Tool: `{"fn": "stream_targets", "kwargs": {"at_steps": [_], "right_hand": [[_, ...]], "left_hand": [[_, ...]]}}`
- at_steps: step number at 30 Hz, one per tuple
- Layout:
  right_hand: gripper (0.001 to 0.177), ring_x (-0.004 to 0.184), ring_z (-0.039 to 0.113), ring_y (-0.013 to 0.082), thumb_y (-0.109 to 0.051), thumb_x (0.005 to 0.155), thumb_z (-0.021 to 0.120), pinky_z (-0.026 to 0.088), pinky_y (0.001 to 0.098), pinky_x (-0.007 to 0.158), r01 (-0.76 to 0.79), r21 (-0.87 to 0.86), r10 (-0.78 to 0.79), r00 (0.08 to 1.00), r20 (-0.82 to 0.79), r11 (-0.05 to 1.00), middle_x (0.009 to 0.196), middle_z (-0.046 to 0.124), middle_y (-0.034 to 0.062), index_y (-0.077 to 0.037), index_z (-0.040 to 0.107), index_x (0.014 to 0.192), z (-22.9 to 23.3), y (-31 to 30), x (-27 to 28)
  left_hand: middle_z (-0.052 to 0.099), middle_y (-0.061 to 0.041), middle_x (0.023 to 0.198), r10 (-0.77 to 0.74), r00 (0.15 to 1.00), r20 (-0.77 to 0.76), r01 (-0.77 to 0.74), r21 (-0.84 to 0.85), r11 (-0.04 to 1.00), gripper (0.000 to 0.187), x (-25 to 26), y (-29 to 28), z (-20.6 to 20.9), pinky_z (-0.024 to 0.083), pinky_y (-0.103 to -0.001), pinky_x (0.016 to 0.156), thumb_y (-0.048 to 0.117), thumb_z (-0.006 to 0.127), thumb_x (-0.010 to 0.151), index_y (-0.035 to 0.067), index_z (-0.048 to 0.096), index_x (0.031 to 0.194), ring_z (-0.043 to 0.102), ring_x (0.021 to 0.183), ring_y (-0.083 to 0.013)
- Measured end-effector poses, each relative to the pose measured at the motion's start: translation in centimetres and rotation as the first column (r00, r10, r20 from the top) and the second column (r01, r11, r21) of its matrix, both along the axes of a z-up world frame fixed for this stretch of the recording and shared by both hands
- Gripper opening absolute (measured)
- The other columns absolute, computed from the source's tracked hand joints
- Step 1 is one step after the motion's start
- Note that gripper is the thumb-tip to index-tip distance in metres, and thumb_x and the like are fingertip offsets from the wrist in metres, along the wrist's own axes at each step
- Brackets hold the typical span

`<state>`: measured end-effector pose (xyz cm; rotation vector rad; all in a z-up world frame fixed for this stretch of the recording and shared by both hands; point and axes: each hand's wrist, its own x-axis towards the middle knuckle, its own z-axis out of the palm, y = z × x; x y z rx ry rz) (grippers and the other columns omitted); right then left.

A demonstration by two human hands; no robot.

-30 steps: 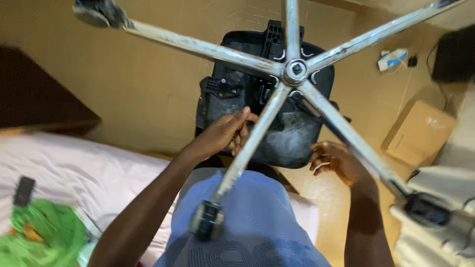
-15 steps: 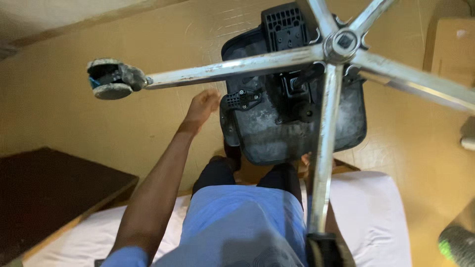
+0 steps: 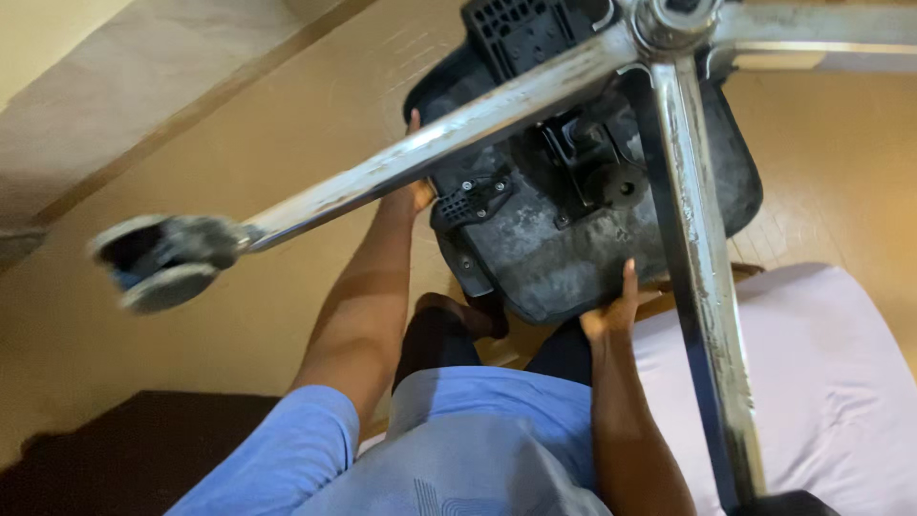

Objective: The person flips an office chair upside down and sits on the floor to work on its base. They use a small metal tool to repeatedly tighten or adjust screws on the chair's central mechanism.

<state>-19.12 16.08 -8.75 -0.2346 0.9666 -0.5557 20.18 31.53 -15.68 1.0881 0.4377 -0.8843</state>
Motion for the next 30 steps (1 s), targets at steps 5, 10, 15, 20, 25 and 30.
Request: {"fn": "stream_targets", "kwargs": {"at_steps": [5, 10, 15, 20, 25, 30], "right_hand": [[0.065, 0.132, 0.057, 0.033, -0.036, 0.086, 0.076, 0.045, 0.0525, 0.115, 0.028, -0.031, -0.027, 0.999, 0.027, 0.999, 0.14, 0.062, 0.0114, -0.01, 0.055, 0.142, -2.2, -0.6, -0.3], [0.066, 0.131, 0.056, 0.0325, -0.035, 0.087, 0.076, 0.044, 0.0519, 0.115, -0.043, -0.105, 0.043, 0.999, -0.006, 0.994, 0.141, 0.059, 0.011, -0.01, 0.053, 0.144, -1.8, -0.9, -0.5], [0.064, 0.127, 0.059, 0.0335, -0.042, 0.088, 0.068, 0.047, 0.0529, 0.107, 0.045, 0.002, -0.044, 0.976, -0.212, 0.999, 0.137, 0.062, 0.0129, -0.01, 0.055, 0.141, -1.3, -1.4, 0.5], [0.056, 0.123, 0.061, 0.032, -0.037, 0.091, 0.069, 0.049, 0.0494, 0.107, -0.017, -0.03, 0.014, 0.997, -0.077, 0.999, 0.134, 0.064, 0.0125, -0.007, 0.057, 0.137, -1.2, -1.8, 0.5], [0.053, 0.119, 0.063, 0.0317, -0.033, 0.089, 0.068, 0.049, 0.0489, 0.104, -0.059, -0.095, 0.041, 0.982, -0.183, 0.994, 0.13, 0.065, 0.0116, -0.008, 0.059, 0.135, -1.0, -2.4, 0.2], [0.053, 0.122, 0.063, 0.032, -0.029, 0.088, 0.071, 0.051, 0.0483, 0.108, -0.07, -0.099, 0.05, 0.981, -0.186, 0.993, 0.134, 0.064, 0.0134, -0.005, 0.059, 0.134, -0.8, -5.0, 0.2]], "left_hand": [[0.062, -0.009, 0.121, -0.039, 0.999, 0.0, 0.039, 0.02, 0.999, 0.055, 0.7, -0.2, -3.6, 0.051, -0.041, 0.09, 0.056, 0.055, 0.094, 0.016, 0.056, 0.131, 0.06, 0.1, -0.0245], [0.062, -0.009, 0.121, -0.067, 0.998, -0.02, 0.067, 0.035, 0.997, 0.054, 0.8, -0.2, -8.3, 0.051, -0.041, 0.09, 0.054, 0.055, 0.094, 0.015, 0.056, 0.131, 0.06, 0.1, -0.0246], [0.062, -0.01, 0.121, -0.079, 0.996, -0.031, 0.079, 0.011, 0.997, 0.052, 1.2, -1.7, -10.7, 0.051, -0.041, 0.09, 0.051, 0.056, 0.094, 0.015, 0.056, 0.132, 0.059, 0.1, -0.0248], [0.062, -0.01, 0.121, -0.139, 0.989, -0.049, 0.138, -0.017, 0.99, 0.051, 1.1, -3.7, -11.1, 0.051, -0.041, 0.09, 0.049, 0.057, 0.094, 0.014, 0.057, 0.132, 0.059, 0.1, -0.0249], [0.062, -0.01, 0.121, -0.169, 0.982, -0.083, 0.166, -0.042, 0.985, 0.05, -0.6, -4.4, -11.4, 0.051, -0.042, 0.089, 0.047, 0.057, 0.095, 0.014, 0.057, 0.132, 0.058, 0.099, -0.0251], [0.062, -0.011, 0.121, -0.152, 0.984, -0.091, 0.149, -0.042, 0.988, 0.049, -2.4, -3.7, -10.7, 0.051, -0.042, 0.089, 0.045, 0.058, 0.095, 0.013, 0.057, 0.132, 0.058, 0.099, -0.0252]]}}
